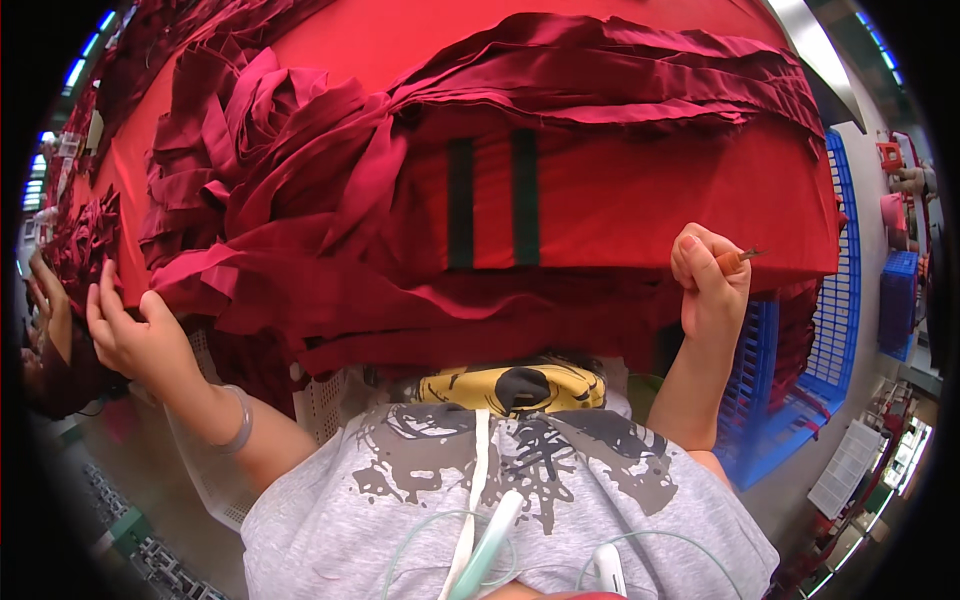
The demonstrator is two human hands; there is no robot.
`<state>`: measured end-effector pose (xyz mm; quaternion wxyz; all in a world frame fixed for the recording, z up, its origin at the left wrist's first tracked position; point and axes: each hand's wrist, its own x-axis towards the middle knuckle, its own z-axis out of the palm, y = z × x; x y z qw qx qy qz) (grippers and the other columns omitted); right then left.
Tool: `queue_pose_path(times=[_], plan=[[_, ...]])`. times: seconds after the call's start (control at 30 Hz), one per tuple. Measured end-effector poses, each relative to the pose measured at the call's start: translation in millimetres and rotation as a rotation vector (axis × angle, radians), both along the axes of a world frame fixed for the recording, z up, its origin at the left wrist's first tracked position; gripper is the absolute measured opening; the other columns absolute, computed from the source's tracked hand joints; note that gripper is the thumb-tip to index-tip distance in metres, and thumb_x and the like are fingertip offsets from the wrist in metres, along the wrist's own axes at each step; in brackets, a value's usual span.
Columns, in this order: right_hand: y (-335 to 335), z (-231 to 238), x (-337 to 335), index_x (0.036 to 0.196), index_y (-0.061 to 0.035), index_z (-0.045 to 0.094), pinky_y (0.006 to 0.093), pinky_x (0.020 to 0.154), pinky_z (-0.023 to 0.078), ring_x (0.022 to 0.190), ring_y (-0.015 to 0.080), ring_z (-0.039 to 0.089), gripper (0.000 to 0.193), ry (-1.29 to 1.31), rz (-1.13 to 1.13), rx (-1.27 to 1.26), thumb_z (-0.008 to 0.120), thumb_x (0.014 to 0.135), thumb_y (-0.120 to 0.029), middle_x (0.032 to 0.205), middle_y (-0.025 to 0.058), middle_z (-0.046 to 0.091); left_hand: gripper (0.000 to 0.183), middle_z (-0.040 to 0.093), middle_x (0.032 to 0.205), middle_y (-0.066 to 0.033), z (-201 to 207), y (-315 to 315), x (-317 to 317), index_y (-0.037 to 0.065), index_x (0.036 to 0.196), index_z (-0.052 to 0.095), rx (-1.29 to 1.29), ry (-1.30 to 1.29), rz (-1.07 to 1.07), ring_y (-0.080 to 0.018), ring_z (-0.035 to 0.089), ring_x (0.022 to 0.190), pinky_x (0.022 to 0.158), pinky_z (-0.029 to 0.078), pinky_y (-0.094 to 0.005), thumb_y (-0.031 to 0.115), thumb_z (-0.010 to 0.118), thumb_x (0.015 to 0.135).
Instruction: The person uses a small handheld tool to trim excess fabric from the edges of a large piece of red material. They repeatedly lift and adjust the fabric to access different sections, performing a repetitive cutting action along the seams.
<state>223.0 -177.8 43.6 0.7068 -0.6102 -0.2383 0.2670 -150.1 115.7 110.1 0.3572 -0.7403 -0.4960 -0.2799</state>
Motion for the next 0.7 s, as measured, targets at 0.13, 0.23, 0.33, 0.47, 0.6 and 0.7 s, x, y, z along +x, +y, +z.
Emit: queue_pose_path(times=[0.13, 0.23, 0.33, 0.47, 0.6, 0.7], plan=[[-1, -12, -6, 0.057, -0.0072, 0.037, 0.0244, 0.051, 0.02, 0.056, 0.0031, 0.029, 0.041, -0.032, 0.001, -0.015, 0.062, 0.089, 0.001, 0.06, -0.0052, 0.038, 0.036, 0.066, 0.117, -0.0126, -5, -50, 131, 0.005, 0.115, 0.068, -0.273, -0.317, -0.74, -0.0293, 0.061, 0.109, 0.099, 0.043, -0.0401, 0.0, 0.056, 0.082], [-4, -10, -11, 0.059, -0.0072, 0.037, 0.0243, 0.051, 0.021, 0.057, 0.003, 0.028, 0.041, -0.074, 0.013, -0.037, 0.062, 0.09, 0.001, 0.06, -0.0055, 0.038, 0.025, 0.068, 0.113, -0.0098, -34, -80, 227, 0.004, 0.11, 0.068, -0.527, -0.203, -1.064, -0.0284, 0.06, 0.11, 0.097, 0.044, -0.0405, 0.012, 0.061, 0.087], [-12, -7, -14, 0.06, -0.0069, 0.037, 0.024, 0.051, 0.022, 0.057, 0.003, 0.028, 0.041, -0.151, 0.01, -0.08, 0.062, 0.09, 0.001, 0.061, -0.0053, 0.038, 0.024, 0.067, 0.114, -0.012, -62, -94, 285, 0.006, 0.108, 0.068, -0.441, 0.035, -1.012, -0.0293, 0.062, 0.109, 0.101, 0.042, -0.0431, 0.019, 0.055, 0.094], [-36, -11, -9, 0.06, -0.0071, 0.038, 0.023, 0.052, 0.023, 0.058, 0.0038, 0.031, 0.039, -0.212, -0.116, -0.089, 0.061, 0.089, 0.005, 0.062, -0.0037, 0.041, 0.014, 0.069, 0.091, -0.0128, -57, -95, 293, 0.006, 0.097, 0.068, -0.867, 0.153, -0.93, -0.0274, 0.066, 0.092, 0.093, 0.045, -0.0412, 0.016, 0.063, 0.088], [-43, -14, -7, 0.058, -0.0069, 0.04, 0.0236, 0.05, 0.026, 0.056, 0.0054, 0.036, 0.037, -0.142, -0.223, 0.009, 0.058, 0.09, 0.002, 0.061, -0.0003, 0.045, 0.016, 0.068, 0.082, -0.0135, -48, -89, 277, 0.002, 0.09, 0.066, -0.839, -0.278, -1.14, -0.0278, 0.066, 0.085, 0.08, 0.05, -0.0362, 0.012, 0.073, 0.079], [-30, -10, -17, 0.059, -0.005, 0.051, 0.0238, 0.047, 0.03, 0.053, 0.0076, 0.042, 0.039, 0.159, -0.02, 0.046, 0.053, 0.097, -0.016, 0.063, 0.0043, 0.052, 0.023, 0.066, 0.079, -0.0123, -23, -84, 243, -0.002, 0.089, 0.067, -1.315, -0.347, -1.224, -0.0243, 0.064, 0.074, 0.071, 0.048, -0.028, 0.012, 0.078, 0.075]])
